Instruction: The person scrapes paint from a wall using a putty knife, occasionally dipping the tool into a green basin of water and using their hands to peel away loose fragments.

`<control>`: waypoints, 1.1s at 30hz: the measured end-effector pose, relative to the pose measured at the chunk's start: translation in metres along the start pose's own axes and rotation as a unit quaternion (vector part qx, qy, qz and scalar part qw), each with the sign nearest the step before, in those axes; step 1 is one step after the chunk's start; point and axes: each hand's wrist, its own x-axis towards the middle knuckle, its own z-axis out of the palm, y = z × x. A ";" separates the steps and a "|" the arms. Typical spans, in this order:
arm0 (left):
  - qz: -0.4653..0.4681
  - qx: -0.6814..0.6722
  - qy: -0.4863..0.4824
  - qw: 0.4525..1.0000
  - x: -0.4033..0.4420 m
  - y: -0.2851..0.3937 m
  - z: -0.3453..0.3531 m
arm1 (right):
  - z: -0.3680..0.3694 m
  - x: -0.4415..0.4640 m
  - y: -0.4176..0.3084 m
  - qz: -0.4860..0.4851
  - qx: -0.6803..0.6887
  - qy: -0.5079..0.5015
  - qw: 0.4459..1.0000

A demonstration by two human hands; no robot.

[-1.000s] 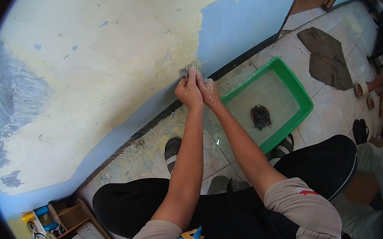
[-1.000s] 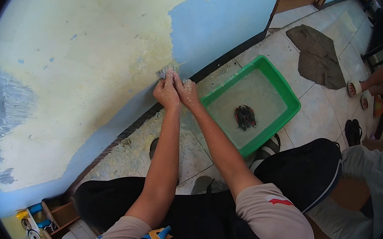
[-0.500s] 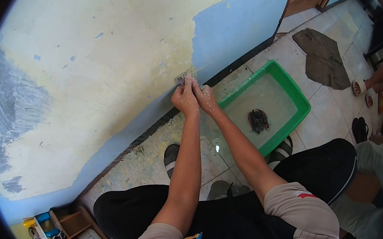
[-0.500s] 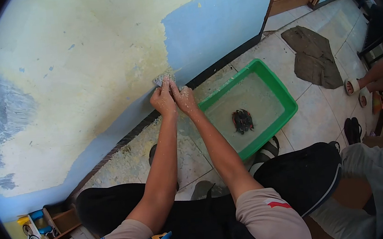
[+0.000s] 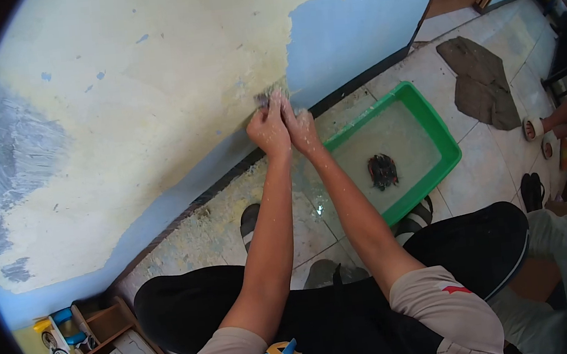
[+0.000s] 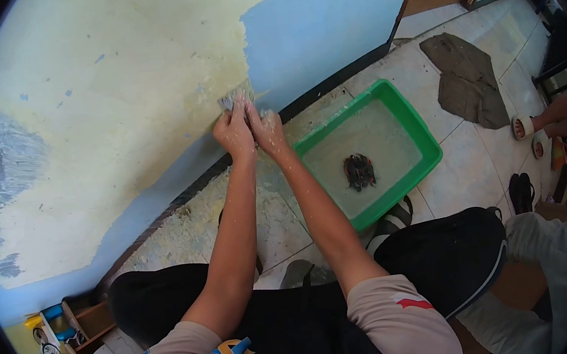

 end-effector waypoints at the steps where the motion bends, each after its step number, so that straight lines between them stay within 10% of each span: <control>1: 0.004 -0.006 -0.003 1.000 0.000 -0.008 0.002 | 0.001 0.004 0.015 -0.007 -0.001 0.004 1.000; 6: -0.028 0.070 0.026 0.997 -0.006 -0.023 -0.001 | 0.008 -0.002 0.045 -0.114 -0.098 0.051 0.987; 10: -0.040 -0.002 -0.011 0.999 -0.005 -0.007 -0.005 | 0.003 -0.002 0.024 0.011 -0.012 0.022 1.000; 13: -0.048 0.004 -0.004 0.999 -0.005 -0.031 -0.003 | 0.005 0.004 0.055 -0.166 -0.100 0.060 0.979; 15: -0.109 0.035 0.011 0.993 -0.009 -0.044 -0.006 | 0.001 -0.006 0.055 0.050 -0.055 0.002 0.997; 33: -0.078 0.055 -0.015 0.995 -0.003 -0.038 0.001 | 0.002 0.001 0.051 0.026 -0.042 0.049 0.998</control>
